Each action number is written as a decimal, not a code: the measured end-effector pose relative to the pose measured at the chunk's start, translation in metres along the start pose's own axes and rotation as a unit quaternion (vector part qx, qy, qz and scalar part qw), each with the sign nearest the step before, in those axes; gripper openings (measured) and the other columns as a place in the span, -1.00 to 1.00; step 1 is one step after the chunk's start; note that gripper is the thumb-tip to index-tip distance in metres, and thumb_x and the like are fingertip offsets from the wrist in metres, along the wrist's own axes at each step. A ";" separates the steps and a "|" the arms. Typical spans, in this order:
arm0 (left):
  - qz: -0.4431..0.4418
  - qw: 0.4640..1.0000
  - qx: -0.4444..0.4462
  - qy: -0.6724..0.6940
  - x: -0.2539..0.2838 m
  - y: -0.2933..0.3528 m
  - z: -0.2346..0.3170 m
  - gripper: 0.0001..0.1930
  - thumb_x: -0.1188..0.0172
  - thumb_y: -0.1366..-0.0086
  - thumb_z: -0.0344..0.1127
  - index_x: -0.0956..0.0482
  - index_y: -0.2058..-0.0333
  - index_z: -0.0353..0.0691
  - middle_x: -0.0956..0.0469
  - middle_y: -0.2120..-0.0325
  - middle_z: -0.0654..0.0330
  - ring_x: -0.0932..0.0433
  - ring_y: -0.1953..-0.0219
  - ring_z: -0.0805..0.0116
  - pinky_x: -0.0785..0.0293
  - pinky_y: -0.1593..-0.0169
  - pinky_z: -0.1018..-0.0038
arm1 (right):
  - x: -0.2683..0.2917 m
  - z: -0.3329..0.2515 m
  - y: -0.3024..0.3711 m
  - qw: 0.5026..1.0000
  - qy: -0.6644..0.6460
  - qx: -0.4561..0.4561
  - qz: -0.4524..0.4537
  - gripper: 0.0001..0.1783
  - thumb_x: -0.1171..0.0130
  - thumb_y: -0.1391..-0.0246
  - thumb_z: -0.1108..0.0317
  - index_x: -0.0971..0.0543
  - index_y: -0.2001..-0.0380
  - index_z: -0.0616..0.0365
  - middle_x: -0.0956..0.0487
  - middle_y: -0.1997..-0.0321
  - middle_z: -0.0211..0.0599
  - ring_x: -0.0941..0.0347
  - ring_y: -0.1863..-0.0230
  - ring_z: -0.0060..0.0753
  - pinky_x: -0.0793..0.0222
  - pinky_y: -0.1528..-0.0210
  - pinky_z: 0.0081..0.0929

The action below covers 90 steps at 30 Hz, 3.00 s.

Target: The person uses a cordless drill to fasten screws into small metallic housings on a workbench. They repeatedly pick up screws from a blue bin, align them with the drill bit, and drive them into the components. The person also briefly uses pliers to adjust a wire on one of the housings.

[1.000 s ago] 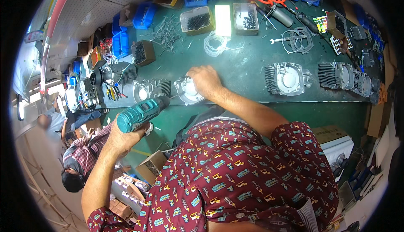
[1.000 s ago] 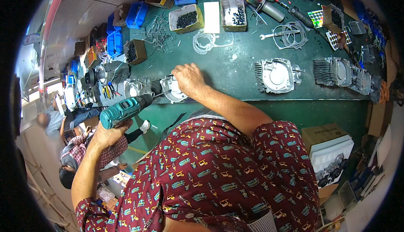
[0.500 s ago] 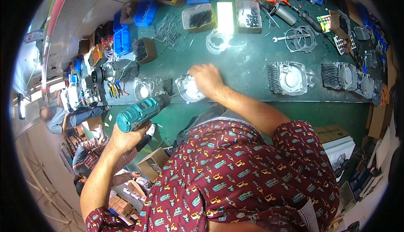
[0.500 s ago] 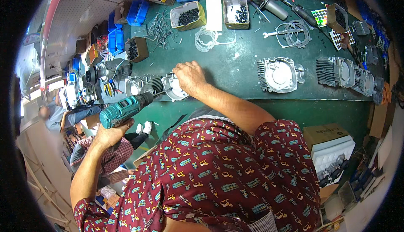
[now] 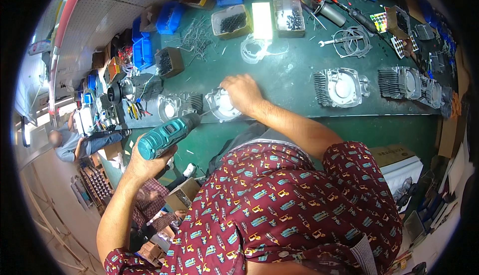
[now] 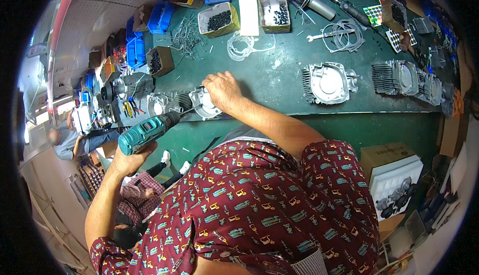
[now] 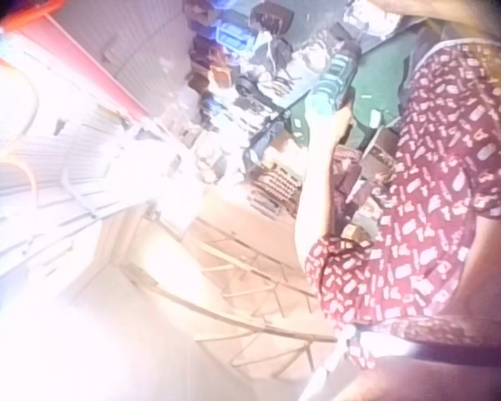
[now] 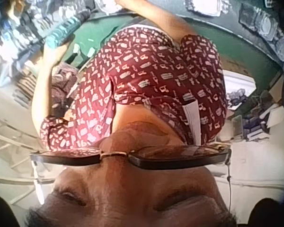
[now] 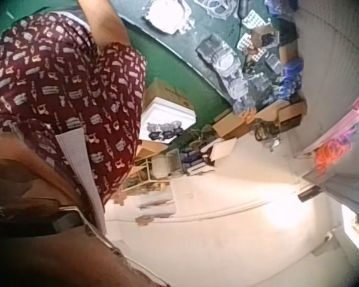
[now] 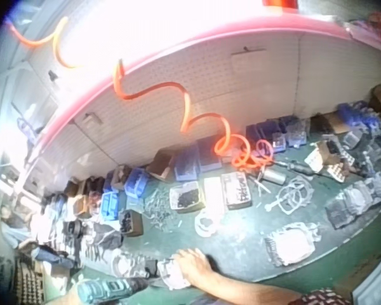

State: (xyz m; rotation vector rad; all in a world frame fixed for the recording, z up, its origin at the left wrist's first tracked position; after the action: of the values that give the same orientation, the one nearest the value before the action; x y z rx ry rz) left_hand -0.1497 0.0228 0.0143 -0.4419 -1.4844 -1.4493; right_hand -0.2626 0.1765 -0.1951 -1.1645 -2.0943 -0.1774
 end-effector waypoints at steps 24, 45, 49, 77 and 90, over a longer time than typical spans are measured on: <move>-0.019 0.996 -0.026 0.078 -0.006 0.000 0.003 -0.58 -0.38 -0.15 -0.46 -0.62 -0.03 -0.22 -0.69 0.22 0.21 -0.60 0.21 0.51 -0.54 0.04 0.47 | -0.048 -0.065 -0.007 0.963 0.161 0.138 -0.164 -0.77 -0.27 0.12 0.34 -0.73 0.36 0.20 -0.56 0.02 -0.17 -0.37 -0.11 -0.13 -0.19 -0.08 -0.02; 0.004 0.998 0.016 0.062 0.007 0.009 0.013 -0.61 -0.40 -0.07 -0.18 -0.64 0.10 -0.12 -0.68 0.20 0.00 -0.64 0.09 -0.01 -0.56 -0.02 0.22 | -0.050 -0.062 -0.008 0.964 0.135 0.173 -0.153 -0.78 -0.30 0.17 0.35 -0.73 0.39 0.19 -0.56 -0.05 -0.20 -0.37 -0.13 -0.15 -0.19 -0.09 -0.03; 0.006 0.999 0.022 0.035 0.002 0.005 0.002 -0.61 -0.39 -0.07 -0.18 -0.65 0.11 -0.12 -0.67 0.21 -0.01 -0.64 0.10 -0.02 -0.57 0.00 0.20 | -0.045 -0.062 -0.011 0.960 0.132 0.171 -0.180 -0.79 -0.28 0.16 0.37 -0.73 0.39 0.20 -0.56 -0.06 -0.19 -0.37 -0.13 -0.14 -0.18 -0.10 -0.01; -0.007 0.998 0.011 0.067 0.005 0.012 0.001 -0.58 -0.40 -0.05 -0.08 -0.65 0.11 -0.07 -0.68 0.21 -0.01 -0.64 0.07 -0.01 -0.57 -0.02 0.19 | -0.029 -0.065 -0.001 0.968 0.045 0.214 -0.126 -0.86 -0.28 0.18 0.41 -0.70 0.48 0.22 -0.52 -0.12 -0.13 -0.30 -0.23 -0.06 -0.13 -0.17 0.09; 0.033 0.996 0.002 0.082 -0.004 0.031 -0.014 -0.61 -0.44 -0.05 -0.02 -0.68 0.21 -0.10 -0.70 0.30 0.03 -0.67 0.15 0.01 -0.59 -0.01 0.17 | -0.033 -0.060 0.005 0.960 0.077 0.212 -0.165 -0.84 -0.31 0.15 0.39 -0.67 0.44 0.22 -0.43 -0.21 -0.13 -0.22 -0.36 -0.01 0.10 -0.38 0.46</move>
State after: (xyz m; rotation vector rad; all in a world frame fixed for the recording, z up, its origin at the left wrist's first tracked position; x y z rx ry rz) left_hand -0.1180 0.0186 0.0258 -0.3570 -1.3301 -1.3963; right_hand -0.2168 0.1307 -0.1736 -0.5292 -2.0423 0.0290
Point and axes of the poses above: each hand's wrist, its own y-axis away from the middle knuckle, its own x-axis out of the back of the hand, z = x × y, the point moved 9 cm from there along -y, towards the middle knuckle
